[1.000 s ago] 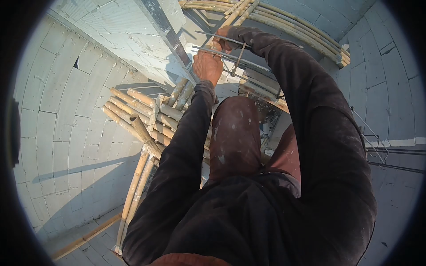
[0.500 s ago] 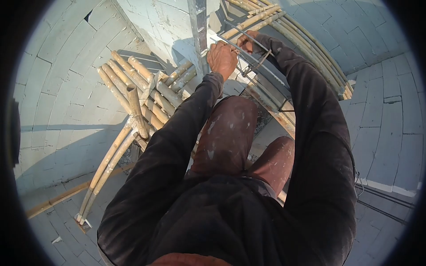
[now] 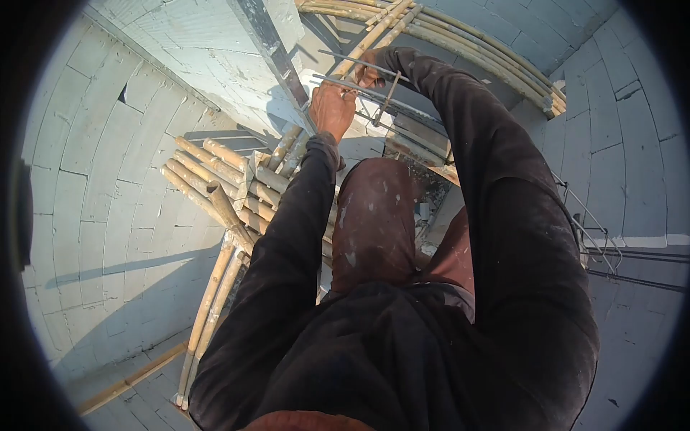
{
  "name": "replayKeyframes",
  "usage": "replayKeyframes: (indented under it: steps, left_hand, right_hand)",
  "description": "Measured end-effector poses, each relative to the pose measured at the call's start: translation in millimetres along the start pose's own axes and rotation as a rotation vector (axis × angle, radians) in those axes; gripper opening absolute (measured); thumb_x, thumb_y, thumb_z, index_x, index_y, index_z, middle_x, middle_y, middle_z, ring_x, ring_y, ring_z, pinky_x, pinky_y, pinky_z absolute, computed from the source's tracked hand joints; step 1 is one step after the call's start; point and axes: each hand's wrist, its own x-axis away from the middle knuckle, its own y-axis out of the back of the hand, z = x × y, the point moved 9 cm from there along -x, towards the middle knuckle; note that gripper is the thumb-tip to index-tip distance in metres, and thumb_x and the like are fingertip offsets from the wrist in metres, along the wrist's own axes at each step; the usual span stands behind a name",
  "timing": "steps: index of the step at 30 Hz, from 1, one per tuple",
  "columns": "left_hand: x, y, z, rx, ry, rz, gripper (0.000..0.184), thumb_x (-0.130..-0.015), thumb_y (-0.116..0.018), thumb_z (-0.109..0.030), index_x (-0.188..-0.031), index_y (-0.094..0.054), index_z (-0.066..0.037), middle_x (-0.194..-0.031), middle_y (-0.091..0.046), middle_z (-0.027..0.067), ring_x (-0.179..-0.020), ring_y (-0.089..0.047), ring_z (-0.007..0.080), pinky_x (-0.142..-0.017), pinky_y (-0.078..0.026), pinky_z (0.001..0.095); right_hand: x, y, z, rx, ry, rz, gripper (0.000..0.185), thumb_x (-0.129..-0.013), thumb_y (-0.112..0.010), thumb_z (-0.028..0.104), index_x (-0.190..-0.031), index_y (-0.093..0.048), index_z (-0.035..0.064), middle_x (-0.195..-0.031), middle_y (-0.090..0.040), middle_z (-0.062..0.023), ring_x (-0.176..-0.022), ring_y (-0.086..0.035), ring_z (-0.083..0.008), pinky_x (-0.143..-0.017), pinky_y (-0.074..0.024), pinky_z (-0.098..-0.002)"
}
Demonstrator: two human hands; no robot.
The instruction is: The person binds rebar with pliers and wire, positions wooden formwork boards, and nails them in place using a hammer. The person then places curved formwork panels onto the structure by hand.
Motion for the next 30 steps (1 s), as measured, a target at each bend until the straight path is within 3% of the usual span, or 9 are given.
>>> replayKeyframes:
  steps: [1,3,7,8,10,18,21,26,30]
  left_hand:
    - [0.9,-2.5,2.7,0.018,-0.01,-0.015,0.02,-0.083,-0.073,-0.02,-0.101,-0.078,-0.014,-0.113,-0.067,0.0097,-0.108,-0.06,0.0323,-0.095,-0.048,0.0445]
    - [0.5,0.4,-1.7,0.028,-0.086,-0.09,0.011,-0.08,-0.074,-0.018,-0.089,-0.078,-0.012,-0.106,-0.068,0.005,-0.103,-0.062,0.0301,-0.09,-0.05,0.045]
    - [-4.6,-6.2,10.7,0.05,0.045,0.023,0.01,-0.081,-0.075,-0.023,-0.085,-0.078,-0.014,-0.107,-0.069,0.0052,-0.104,-0.063,0.0297,-0.09,-0.051,0.0436]
    - [-4.4,-9.5,10.8,0.034,0.018,0.025,0.011,-0.081,-0.075,-0.024,-0.085,-0.078,-0.014,-0.106,-0.069,0.0053,-0.104,-0.063,0.0295,-0.089,-0.051,0.0432]
    - [-2.7,-13.4,9.8,0.03,-0.269,-0.082,0.013,-0.083,-0.074,-0.027,-0.083,-0.077,-0.014,-0.104,-0.07,0.0064,-0.1,-0.064,0.0296,-0.084,-0.05,0.0425]
    - [-9.3,-29.1,29.2,0.242,-0.058,0.068,0.027,-0.082,-0.082,-0.024,-0.1,-0.078,-0.004,-0.088,-0.077,0.0071,-0.079,-0.071,0.0163,-0.074,-0.053,0.0296]
    - [-8.7,-30.2,26.8,0.332,-0.067,0.139,0.026,-0.087,-0.08,-0.022,-0.101,-0.077,0.0,-0.086,-0.075,0.0049,-0.077,-0.065,0.0119,-0.075,-0.051,0.0265]
    - [-9.9,-32.3,18.7,0.428,-0.139,0.235,0.026,-0.091,-0.076,-0.016,-0.106,-0.075,0.005,-0.097,-0.073,0.0074,-0.088,-0.063,0.0122,-0.082,-0.049,0.0271]
    - [-3.6,-31.1,15.7,0.456,0.021,0.227,0.031,-0.09,-0.077,-0.015,-0.111,-0.073,0.006,-0.102,-0.073,0.0099,-0.093,-0.064,0.0149,-0.089,-0.048,0.0282]
  right_hand:
    - [8.4,0.7,18.0,-0.009,0.001,-0.015,0.032,-0.08,-0.078,0.021,-0.106,-0.075,0.0024,-0.088,-0.075,-0.0099,-0.074,-0.072,-0.0193,-0.064,-0.0574,-0.035]
    - [30.2,34.9,40.4,0.779,-0.217,-0.346,0.03,-0.079,-0.08,0.021,-0.107,-0.076,0.0101,-0.089,-0.075,-0.0093,-0.081,-0.073,-0.024,-0.072,-0.0573,-0.0405]
    - [99.3,68.5,118.0,0.778,0.059,-0.8,0.028,-0.085,-0.079,0.016,-0.109,-0.074,0.005,-0.097,-0.076,-0.0157,-0.088,-0.075,-0.0281,-0.074,-0.0589,-0.0394]
    - [97.1,71.7,69.2,0.338,-0.266,-0.611,0.064,-0.091,-0.06,0.051,-0.142,-0.05,0.0127,-0.155,-0.039,-0.0157,-0.143,-0.035,-0.035,-0.117,-0.03,-0.0464]
    - [163.6,45.7,111.9,0.245,-0.087,-0.645,0.056,-0.093,-0.061,0.046,-0.135,-0.053,0.0094,-0.143,-0.044,-0.0152,-0.129,-0.04,-0.0317,-0.107,-0.0336,-0.043]
    - [475.2,-201.1,146.4,-0.3,0.17,-0.556,0.03,-0.098,-0.064,0.025,-0.107,-0.067,-0.0037,-0.091,-0.064,-0.0132,-0.075,-0.06,-0.0184,-0.066,-0.048,-0.0295]
    - [546.0,-294.7,37.5,-0.834,-0.148,-0.779,0.026,-0.104,-0.059,0.02,-0.1,-0.071,-0.0028,-0.079,-0.071,-0.0067,-0.063,-0.065,-0.0097,-0.055,-0.051,-0.0215]
    - [617.4,-549.1,-198.2,-1.182,-1.018,-1.358,0.024,-0.1,-0.061,0.028,-0.105,-0.066,0.0046,-0.081,-0.069,-0.0048,-0.064,-0.068,-0.0144,-0.052,-0.0561,-0.0299]
    - [596.9,-702.0,-280.0,-0.629,-1.652,-0.863,0.049,-0.087,-0.072,0.042,-0.119,-0.065,0.0053,-0.105,-0.07,-0.0163,-0.1,-0.071,-0.0344,-0.085,-0.0572,-0.0454]
